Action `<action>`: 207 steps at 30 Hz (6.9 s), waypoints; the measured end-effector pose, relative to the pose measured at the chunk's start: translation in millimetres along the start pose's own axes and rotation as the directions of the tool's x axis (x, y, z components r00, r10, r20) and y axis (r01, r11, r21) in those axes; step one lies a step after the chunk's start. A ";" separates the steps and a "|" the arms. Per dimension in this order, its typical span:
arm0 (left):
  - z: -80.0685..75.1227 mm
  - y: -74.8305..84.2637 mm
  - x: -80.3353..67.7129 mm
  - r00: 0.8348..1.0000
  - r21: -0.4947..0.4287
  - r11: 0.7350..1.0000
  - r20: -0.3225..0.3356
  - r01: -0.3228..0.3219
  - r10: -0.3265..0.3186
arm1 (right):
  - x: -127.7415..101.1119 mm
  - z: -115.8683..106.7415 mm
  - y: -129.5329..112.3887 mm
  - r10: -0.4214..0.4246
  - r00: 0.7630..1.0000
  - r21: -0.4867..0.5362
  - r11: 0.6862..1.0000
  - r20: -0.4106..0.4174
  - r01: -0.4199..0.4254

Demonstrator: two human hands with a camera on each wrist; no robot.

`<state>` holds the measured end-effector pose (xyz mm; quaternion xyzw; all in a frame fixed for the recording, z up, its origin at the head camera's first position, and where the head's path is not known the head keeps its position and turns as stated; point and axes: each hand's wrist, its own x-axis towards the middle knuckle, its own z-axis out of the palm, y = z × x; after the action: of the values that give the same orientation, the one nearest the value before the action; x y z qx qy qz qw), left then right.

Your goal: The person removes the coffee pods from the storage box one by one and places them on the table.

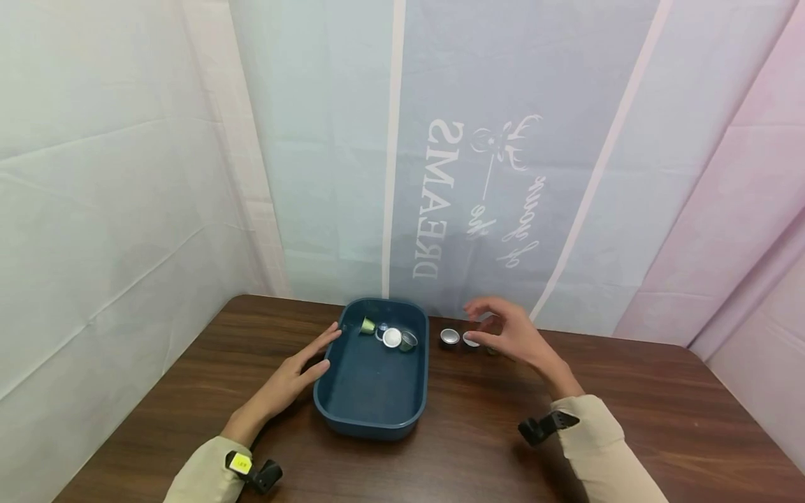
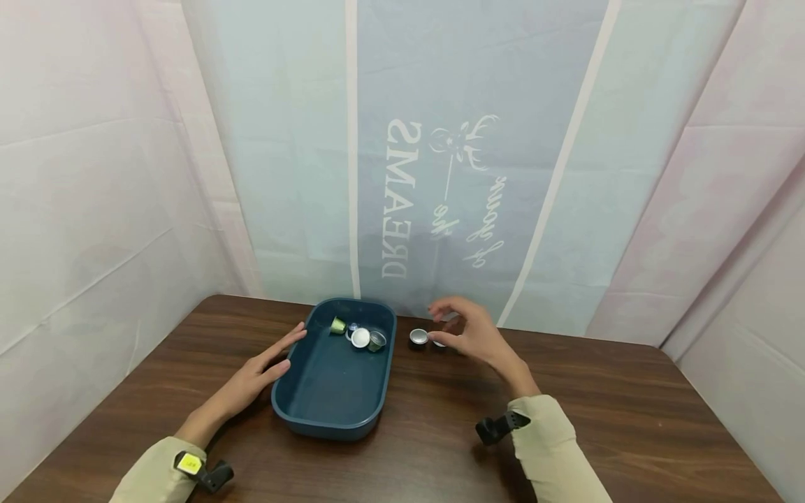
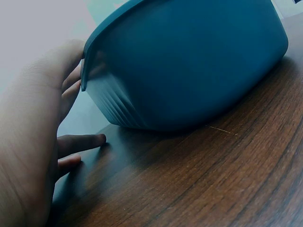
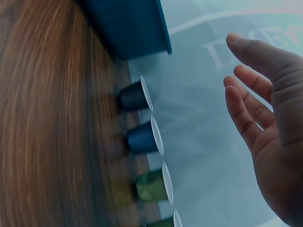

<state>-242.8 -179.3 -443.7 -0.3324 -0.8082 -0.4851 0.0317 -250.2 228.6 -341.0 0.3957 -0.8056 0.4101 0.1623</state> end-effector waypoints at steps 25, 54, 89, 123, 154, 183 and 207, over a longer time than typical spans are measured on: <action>-5.6 40.3 -1.7 1.000 -0.019 1.000 0.000 0.022 -0.023 | 51.3 64.2 22.3 -0.108 0.971 0.015 0.994 0.212 0.108; 0.0 -1.1 1.6 1.000 0.003 1.000 0.000 0.009 -0.009 | 79.8 92.8 27.3 0.006 0.850 -0.213 0.969 0.527 0.125; -5.7 35.8 0.6 0.999 -0.037 0.999 0.022 0.034 -0.034 | 98.3 122.5 21.7 0.171 0.775 -0.431 0.891 0.608 0.142; -5.9 39.6 2.7 0.999 -0.037 0.998 0.018 0.045 -0.044 | 100.1 129.1 24.8 0.057 0.812 -0.264 0.957 0.581 0.122; -5.3 41.1 1.6 0.999 -0.025 0.999 0.010 0.038 -0.038 | 89.9 104.3 15.6 -0.101 0.880 -0.068 0.987 0.464 0.149; -4.7 41.2 0.1 1.000 -0.028 0.999 0.005 0.023 -0.023 | 45.2 73.6 11.9 0.005 0.984 0.102 0.994 0.176 -0.023; -5.2 41.1 -0.6 1.000 -0.036 0.999 0.007 0.020 -0.020 | 6.7 41.0 -10.9 0.096 0.995 0.212 0.972 0.023 -0.098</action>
<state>-220.4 -171.1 -409.8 -0.3264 -0.8027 -0.4988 0.0180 -243.5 189.0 -356.3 0.3735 -0.7765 0.4988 0.0937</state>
